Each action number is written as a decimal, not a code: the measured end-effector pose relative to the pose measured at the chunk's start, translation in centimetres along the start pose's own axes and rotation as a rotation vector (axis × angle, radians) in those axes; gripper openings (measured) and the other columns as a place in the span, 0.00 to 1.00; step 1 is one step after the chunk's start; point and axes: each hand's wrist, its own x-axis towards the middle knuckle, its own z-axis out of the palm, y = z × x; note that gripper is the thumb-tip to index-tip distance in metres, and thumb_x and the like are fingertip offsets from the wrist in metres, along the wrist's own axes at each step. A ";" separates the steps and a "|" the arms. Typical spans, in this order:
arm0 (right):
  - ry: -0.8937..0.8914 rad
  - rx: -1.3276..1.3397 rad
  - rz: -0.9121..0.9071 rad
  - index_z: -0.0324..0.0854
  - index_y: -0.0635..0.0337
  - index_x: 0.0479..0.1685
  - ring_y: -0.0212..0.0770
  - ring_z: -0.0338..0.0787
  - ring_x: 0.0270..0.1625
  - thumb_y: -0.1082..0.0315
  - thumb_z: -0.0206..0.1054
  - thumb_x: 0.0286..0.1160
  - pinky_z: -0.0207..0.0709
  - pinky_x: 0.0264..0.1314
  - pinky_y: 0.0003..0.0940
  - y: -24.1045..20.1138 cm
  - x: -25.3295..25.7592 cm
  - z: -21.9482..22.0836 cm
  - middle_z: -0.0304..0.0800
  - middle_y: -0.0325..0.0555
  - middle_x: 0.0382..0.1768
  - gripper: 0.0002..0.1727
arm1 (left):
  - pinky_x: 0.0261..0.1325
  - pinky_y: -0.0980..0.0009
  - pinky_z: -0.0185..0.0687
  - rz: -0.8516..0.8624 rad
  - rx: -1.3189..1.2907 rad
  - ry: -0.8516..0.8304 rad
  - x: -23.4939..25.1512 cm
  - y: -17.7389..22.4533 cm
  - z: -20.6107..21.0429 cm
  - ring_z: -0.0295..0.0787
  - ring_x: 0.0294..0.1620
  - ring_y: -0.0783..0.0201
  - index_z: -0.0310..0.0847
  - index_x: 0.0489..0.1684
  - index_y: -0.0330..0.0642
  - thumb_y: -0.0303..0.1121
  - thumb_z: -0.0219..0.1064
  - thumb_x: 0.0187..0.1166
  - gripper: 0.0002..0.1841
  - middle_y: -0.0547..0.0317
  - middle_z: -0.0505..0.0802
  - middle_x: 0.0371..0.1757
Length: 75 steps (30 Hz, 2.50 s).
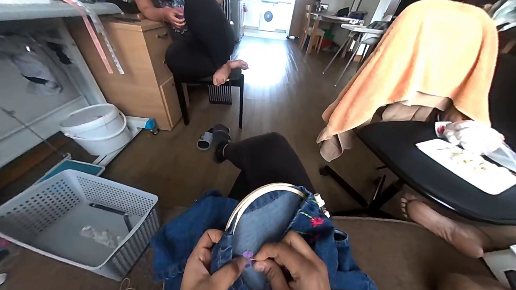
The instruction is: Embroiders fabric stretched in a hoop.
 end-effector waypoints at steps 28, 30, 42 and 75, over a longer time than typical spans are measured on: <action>-0.053 -0.017 -0.049 0.91 0.59 0.38 0.28 0.80 0.33 0.70 0.70 0.74 0.75 0.38 0.14 -0.5 -0.6 -0.8 0.82 0.43 0.31 0.05 | 0.40 0.71 0.93 0.010 -0.085 0.032 0.2 -0.2 0.0 0.95 0.35 0.68 0.65 0.46 0.39 0.08 0.63 0.58 0.21 0.60 0.94 0.34; -0.055 -0.033 -0.045 0.92 0.59 0.38 0.28 0.80 0.33 0.70 0.70 0.74 0.75 0.37 0.14 -0.5 -0.5 -0.7 0.82 0.43 0.31 0.05 | 0.40 0.71 0.93 0.009 -0.087 0.030 0.2 -0.2 0.0 0.95 0.35 0.69 0.65 0.46 0.39 0.08 0.63 0.58 0.21 0.60 0.94 0.34; -0.073 -0.067 -0.033 0.93 0.59 0.40 0.30 0.81 0.32 0.72 0.68 0.73 0.77 0.38 0.17 -1.1 -0.5 -0.7 0.83 0.44 0.30 0.07 | 0.39 0.71 0.92 0.017 -0.079 0.030 0.1 -0.3 0.0 0.94 0.34 0.69 0.67 0.44 0.39 0.08 0.63 0.57 0.21 0.60 0.94 0.32; -0.119 0.035 0.010 0.89 0.60 0.36 0.26 0.79 0.32 0.70 0.71 0.73 0.74 0.35 0.13 -0.2 0.2 -1.4 0.82 0.44 0.32 0.04 | 0.39 0.72 0.91 0.039 -0.052 -0.025 0.4 -0.4 -0.4 0.92 0.33 0.70 0.66 0.41 0.40 0.08 0.66 0.56 0.21 0.64 0.91 0.31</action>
